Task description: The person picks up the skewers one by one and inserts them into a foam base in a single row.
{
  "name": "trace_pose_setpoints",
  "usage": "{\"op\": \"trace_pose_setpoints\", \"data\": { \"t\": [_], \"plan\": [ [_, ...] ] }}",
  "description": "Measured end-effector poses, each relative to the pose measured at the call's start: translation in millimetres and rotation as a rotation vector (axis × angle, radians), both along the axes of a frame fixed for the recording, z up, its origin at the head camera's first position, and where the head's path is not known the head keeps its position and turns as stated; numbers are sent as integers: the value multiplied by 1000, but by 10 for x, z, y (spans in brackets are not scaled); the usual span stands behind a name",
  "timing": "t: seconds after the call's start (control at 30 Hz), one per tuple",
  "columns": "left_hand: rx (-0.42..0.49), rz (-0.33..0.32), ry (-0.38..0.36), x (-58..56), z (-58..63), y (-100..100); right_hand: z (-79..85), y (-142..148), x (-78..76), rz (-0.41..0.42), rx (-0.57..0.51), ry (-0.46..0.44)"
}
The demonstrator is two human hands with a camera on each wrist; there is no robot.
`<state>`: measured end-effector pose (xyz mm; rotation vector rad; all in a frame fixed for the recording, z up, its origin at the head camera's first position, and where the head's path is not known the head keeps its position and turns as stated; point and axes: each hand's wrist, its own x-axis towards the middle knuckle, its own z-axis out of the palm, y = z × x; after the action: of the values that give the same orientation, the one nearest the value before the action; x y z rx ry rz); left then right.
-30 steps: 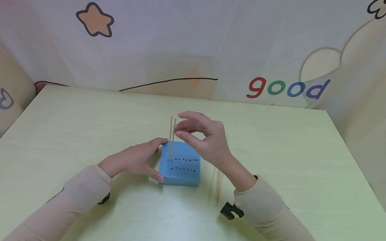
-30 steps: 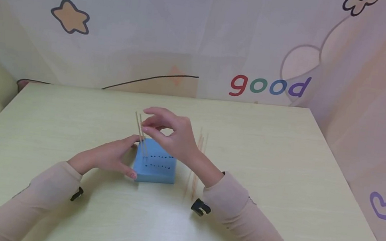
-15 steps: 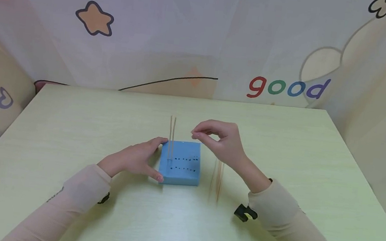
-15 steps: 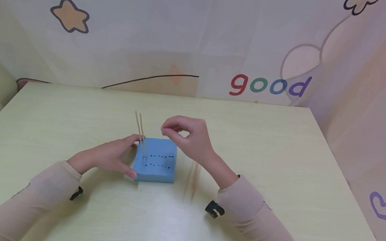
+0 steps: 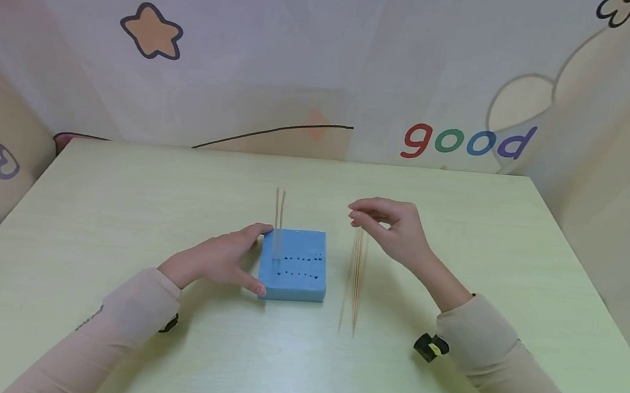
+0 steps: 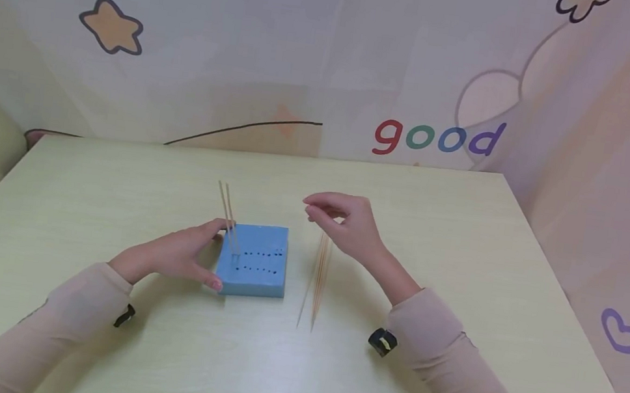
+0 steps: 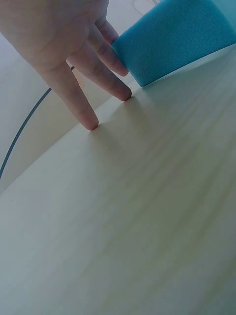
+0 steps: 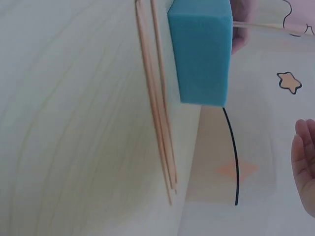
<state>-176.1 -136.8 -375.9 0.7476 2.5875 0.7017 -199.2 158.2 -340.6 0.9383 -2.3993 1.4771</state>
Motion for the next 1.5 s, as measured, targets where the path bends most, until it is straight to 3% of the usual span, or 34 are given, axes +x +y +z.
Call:
{"op": "trace_pose_setpoints", "data": {
  "t": [0.27, 0.47, 0.93, 1.17, 1.5],
  "plan": [
    [18, -5, 5, 1, 3, -13, -57, 176, -126, -81, 123, -54],
    [24, -4, 2, 1, -4, -18, -138, 279, -249, -109, 221, -144],
    [26, -9, 1, -4, -15, -13, -457, 483, -478, -75, 665, -224],
    [35, -9, -1, -4, -19, -13, -556, 462, -506, -67, 745, -264],
    [24, -10, 1, -10, -19, -13, -593, 409, -502, -71, 821, -219]
  ]
}}
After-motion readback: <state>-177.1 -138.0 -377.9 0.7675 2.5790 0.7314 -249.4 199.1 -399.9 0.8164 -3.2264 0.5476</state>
